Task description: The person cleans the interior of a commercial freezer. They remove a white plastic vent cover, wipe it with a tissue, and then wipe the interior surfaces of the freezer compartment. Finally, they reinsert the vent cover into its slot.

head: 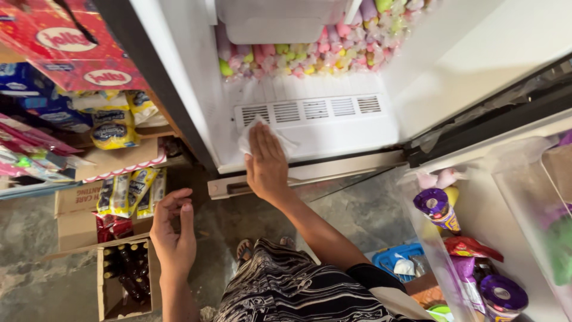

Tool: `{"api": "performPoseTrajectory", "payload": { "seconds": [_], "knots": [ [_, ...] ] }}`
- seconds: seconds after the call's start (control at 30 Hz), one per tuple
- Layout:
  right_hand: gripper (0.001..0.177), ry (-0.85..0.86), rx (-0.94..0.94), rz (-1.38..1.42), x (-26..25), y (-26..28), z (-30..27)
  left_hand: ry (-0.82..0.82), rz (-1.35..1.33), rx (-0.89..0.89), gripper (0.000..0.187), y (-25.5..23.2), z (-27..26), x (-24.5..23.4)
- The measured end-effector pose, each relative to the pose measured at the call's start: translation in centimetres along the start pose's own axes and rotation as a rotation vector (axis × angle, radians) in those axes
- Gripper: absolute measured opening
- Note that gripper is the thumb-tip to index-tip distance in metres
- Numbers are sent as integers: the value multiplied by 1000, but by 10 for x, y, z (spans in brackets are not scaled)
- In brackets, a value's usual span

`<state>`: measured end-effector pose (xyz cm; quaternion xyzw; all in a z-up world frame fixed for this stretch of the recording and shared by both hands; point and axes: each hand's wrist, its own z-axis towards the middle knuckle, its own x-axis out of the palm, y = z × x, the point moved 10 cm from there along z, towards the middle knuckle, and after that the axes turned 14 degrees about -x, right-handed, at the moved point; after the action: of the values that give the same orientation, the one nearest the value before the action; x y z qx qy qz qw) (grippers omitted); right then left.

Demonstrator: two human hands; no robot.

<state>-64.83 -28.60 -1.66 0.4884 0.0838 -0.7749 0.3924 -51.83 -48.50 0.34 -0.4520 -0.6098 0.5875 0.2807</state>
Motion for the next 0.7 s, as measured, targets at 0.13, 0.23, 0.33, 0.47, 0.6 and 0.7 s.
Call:
{"api": "performPoseTrajectory", "payload": {
  "seconds": [0.13, 0.23, 0.33, 0.47, 0.6, 0.7],
  "knots": [
    [49, -18, -89, 73, 16, 22, 17, 10, 7, -22, 22, 1, -5, 0],
    [45, -20, -85, 122, 22, 33, 13, 35, -4, -15, 22, 1, -13, 3],
    [42, -88, -44, 252, 14, 40, 3, 58, -23, 54, 21, -11, -22, 3],
    [45, 147, 527, 744, 54, 30, -58, 49, -40, 150, 20, -37, -29, 1],
    [51, 15, 1083, 2305, 82, 67, -89, -8, -179, -17, 20, -40, -31, -14],
    [55, 88, 967, 2412, 50, 55, -82, -5, -141, 30, 21, -44, -33, -11]
  ]
}}
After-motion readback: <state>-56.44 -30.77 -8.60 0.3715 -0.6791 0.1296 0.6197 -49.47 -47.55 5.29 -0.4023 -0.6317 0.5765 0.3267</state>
